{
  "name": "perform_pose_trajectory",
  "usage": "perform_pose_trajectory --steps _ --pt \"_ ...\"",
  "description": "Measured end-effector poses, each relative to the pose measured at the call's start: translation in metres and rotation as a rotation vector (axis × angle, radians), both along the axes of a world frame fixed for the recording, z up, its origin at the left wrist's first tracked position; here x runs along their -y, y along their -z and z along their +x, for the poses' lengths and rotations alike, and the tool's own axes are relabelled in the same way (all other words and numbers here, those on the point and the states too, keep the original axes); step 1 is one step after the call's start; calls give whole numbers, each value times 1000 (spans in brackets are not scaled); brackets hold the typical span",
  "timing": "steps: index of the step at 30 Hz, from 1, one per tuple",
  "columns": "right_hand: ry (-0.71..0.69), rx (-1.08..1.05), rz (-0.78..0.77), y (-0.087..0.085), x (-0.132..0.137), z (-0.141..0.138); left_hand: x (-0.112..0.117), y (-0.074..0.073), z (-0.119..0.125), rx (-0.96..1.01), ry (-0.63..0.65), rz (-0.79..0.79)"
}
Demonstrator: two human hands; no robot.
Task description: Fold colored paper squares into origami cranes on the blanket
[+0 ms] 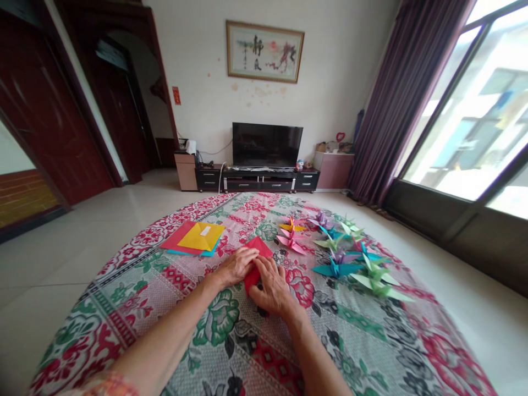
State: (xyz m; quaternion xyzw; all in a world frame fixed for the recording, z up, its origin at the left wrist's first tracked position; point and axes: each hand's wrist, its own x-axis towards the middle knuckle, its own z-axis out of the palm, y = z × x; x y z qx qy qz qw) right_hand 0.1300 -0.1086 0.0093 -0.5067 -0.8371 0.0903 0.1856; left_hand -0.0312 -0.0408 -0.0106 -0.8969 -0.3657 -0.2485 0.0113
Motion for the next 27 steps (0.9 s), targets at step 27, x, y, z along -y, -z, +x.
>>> perform_pose_trajectory --steps 27 --pt "-41 -15 -95 -4 0 2 4 -2 1 27 -15 4"
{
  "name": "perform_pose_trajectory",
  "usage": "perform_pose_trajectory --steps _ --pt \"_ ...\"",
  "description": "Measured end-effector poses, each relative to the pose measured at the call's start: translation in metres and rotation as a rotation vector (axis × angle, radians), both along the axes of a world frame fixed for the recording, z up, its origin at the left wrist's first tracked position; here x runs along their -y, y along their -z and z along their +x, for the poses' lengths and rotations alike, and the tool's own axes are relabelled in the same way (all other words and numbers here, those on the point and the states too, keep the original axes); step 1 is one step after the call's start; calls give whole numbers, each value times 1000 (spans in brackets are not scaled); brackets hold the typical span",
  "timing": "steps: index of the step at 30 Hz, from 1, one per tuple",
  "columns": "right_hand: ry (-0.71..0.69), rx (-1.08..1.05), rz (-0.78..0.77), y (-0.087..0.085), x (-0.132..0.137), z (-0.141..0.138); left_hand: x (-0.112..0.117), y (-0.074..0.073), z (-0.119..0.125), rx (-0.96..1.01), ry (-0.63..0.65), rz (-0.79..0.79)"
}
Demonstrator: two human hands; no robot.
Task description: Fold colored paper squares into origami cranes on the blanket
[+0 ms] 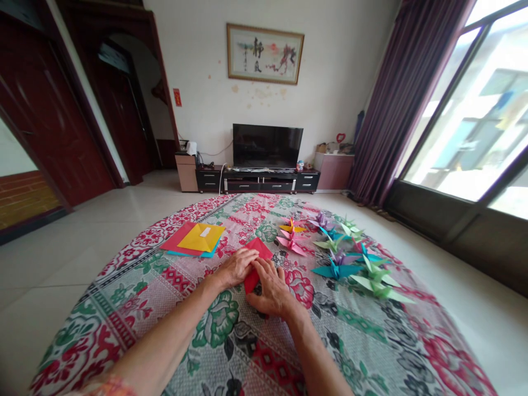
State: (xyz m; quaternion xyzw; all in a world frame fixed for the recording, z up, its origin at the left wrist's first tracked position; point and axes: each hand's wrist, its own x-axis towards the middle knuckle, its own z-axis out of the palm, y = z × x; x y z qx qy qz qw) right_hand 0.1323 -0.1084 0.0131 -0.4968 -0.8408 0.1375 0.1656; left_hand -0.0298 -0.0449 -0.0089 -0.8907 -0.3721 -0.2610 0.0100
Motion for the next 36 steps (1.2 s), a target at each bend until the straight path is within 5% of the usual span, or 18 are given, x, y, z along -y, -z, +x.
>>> perform_pose_trajectory --steps 8,10,14,26,36 --pt "-50 -268 131 9 -9 11 2 1 1 -25 -5 22" --pt "57 -347 226 12 -13 14 1 2 2 -45 -15 46" --pt "209 -235 318 16 -14 13 1 5 3 -58 -36 64" --pt "279 83 258 2 -7 2 7 -2 4 -35 -54 11" --pt "356 80 247 0 -14 2 9 -7 5 -59 -49 23"
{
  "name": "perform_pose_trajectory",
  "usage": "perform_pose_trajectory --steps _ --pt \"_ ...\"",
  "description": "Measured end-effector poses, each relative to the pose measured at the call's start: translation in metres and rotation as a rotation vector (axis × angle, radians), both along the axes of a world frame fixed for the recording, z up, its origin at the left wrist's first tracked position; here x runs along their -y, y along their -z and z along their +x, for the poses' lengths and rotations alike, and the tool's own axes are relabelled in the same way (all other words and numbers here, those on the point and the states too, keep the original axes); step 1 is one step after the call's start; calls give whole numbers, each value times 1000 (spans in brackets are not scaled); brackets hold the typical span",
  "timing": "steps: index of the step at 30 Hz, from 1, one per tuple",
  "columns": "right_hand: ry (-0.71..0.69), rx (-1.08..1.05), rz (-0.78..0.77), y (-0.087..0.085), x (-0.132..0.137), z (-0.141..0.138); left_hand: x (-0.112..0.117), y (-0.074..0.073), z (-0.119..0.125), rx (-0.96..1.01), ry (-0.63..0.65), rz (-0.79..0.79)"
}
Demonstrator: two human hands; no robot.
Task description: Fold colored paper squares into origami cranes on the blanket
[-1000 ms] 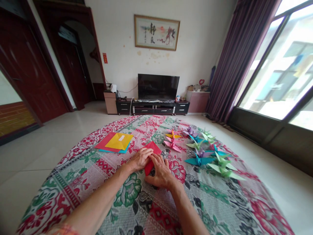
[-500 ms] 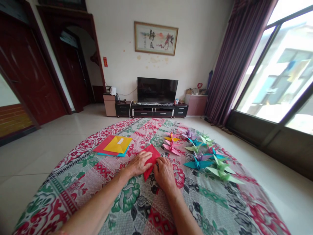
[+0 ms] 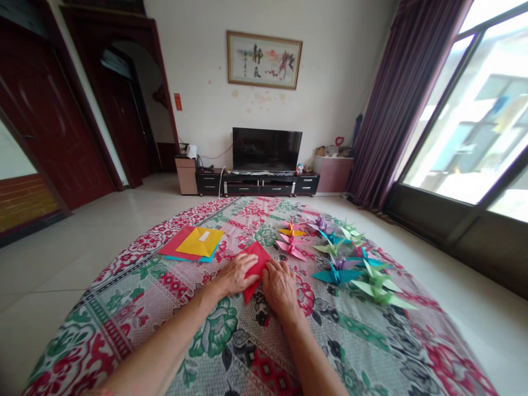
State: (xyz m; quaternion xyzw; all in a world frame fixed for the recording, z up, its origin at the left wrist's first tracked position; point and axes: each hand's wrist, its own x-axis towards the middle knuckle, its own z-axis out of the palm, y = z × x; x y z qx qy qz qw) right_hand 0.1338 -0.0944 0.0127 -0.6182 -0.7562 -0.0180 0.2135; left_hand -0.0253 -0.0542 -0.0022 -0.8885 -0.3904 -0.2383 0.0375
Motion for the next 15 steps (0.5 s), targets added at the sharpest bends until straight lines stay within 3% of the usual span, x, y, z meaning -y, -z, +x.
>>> perform_pose_trajectory --steps 7,15 --pt "113 46 -14 5 -5 -7 -1 2 0 -11 1 -7" --pt "89 82 -38 14 4 -9 -5 6 -1 -10 16 -8"
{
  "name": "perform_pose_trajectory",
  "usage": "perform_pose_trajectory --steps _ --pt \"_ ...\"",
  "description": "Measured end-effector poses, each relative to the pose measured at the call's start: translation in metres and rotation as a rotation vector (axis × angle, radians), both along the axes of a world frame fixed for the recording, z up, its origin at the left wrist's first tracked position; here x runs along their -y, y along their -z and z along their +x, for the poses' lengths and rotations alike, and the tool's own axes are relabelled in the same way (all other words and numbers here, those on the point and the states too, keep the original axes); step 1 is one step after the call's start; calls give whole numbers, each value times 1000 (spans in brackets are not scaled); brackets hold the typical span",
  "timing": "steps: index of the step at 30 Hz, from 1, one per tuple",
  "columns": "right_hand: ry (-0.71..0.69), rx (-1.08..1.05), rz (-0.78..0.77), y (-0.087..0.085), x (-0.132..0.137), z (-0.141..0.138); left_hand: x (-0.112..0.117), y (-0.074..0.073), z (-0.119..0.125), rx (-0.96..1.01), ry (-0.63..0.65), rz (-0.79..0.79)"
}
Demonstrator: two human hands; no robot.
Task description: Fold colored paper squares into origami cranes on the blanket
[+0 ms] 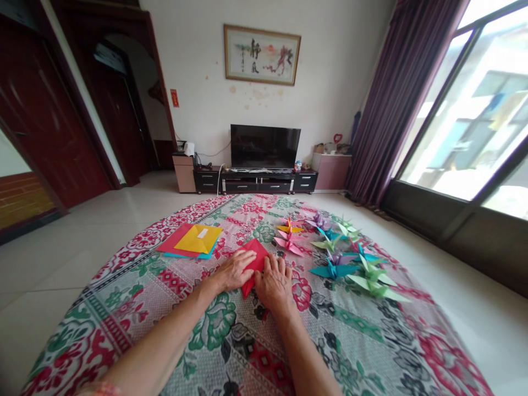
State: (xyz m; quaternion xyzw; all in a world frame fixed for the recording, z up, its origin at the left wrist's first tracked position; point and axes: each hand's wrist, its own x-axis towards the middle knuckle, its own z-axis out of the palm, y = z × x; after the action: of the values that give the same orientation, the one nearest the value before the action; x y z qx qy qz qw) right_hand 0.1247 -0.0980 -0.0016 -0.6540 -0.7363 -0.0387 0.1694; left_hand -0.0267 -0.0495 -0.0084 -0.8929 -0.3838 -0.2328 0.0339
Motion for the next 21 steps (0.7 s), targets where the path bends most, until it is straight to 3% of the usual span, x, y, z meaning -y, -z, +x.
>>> perform_pose_trajectory --steps 10,21 --pt "-102 20 -101 2 10 2 -5 3 -1 -39 14 -8" --pt "-121 17 -155 -4 21 -1 -1 -2 0 -41 14 -12"
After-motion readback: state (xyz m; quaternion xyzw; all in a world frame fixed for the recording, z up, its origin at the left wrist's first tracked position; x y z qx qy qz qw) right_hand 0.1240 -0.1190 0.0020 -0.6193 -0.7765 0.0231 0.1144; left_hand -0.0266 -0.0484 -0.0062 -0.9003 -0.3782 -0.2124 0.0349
